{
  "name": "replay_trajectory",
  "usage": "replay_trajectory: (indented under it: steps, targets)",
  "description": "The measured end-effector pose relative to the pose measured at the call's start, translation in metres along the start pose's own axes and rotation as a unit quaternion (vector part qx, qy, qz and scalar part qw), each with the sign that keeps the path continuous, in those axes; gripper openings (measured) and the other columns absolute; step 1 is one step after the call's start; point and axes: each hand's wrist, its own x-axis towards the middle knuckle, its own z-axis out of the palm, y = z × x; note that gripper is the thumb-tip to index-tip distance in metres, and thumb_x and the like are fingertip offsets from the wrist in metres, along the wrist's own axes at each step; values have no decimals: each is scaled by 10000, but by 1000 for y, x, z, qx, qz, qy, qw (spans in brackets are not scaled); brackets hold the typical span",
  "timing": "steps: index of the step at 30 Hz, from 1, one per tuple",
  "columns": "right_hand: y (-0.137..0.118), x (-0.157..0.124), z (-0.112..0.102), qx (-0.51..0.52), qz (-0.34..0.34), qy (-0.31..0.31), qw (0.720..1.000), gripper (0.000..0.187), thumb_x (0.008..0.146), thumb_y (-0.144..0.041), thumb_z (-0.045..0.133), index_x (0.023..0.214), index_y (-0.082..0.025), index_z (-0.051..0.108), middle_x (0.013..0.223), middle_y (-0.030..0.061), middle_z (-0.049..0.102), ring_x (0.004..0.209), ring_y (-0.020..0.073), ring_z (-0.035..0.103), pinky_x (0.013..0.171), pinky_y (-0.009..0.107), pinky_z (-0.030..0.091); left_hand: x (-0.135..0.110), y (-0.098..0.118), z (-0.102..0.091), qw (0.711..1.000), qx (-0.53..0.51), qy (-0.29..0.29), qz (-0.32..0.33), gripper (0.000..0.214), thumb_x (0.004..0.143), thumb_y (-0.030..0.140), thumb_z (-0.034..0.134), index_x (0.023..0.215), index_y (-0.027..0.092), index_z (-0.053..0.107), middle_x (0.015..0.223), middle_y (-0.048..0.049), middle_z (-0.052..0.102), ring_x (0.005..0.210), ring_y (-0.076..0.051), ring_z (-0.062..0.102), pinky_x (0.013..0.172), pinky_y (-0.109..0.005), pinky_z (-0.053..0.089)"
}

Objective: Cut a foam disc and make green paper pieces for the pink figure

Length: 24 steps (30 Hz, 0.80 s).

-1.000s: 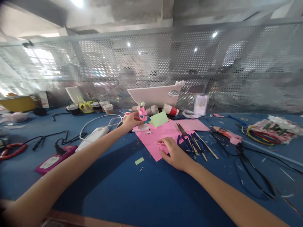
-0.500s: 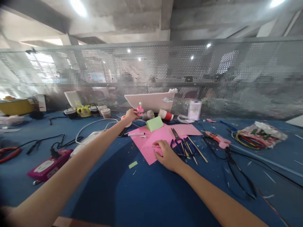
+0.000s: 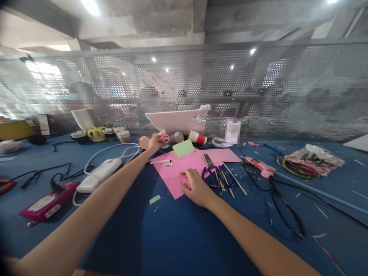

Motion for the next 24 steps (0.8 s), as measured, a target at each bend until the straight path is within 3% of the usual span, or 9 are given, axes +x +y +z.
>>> replay_trajectory:
  steps: [4,11,24]
  targets:
    - [0,0,0,-3,-1,3,1000,258,831,-154,501,1084,-201,482,1077,108,561,1071,229,529,958,467,441,0,-9,-1,997,61,33,-16,333,521,33,720,831,134,652,625,-33,685,743,-236,664,736,-305,463]
    - [1,0,1,-12,-1,3,1000,272,837,-164,499,1103,-214,474,1095,106,563,1098,231,522,971,473,432,7,-21,0,993,104,33,-35,312,544,116,722,850,154,675,729,-39,731,788,-231,685,743,-288,486]
    - [-1,-3,3,-38,-1,-10,999,269,863,-197,485,1130,-221,454,1120,106,556,1116,232,516,979,469,435,9,-27,2,987,147,44,-48,358,560,114,741,903,131,641,818,-88,737,873,-246,680,780,-315,486]
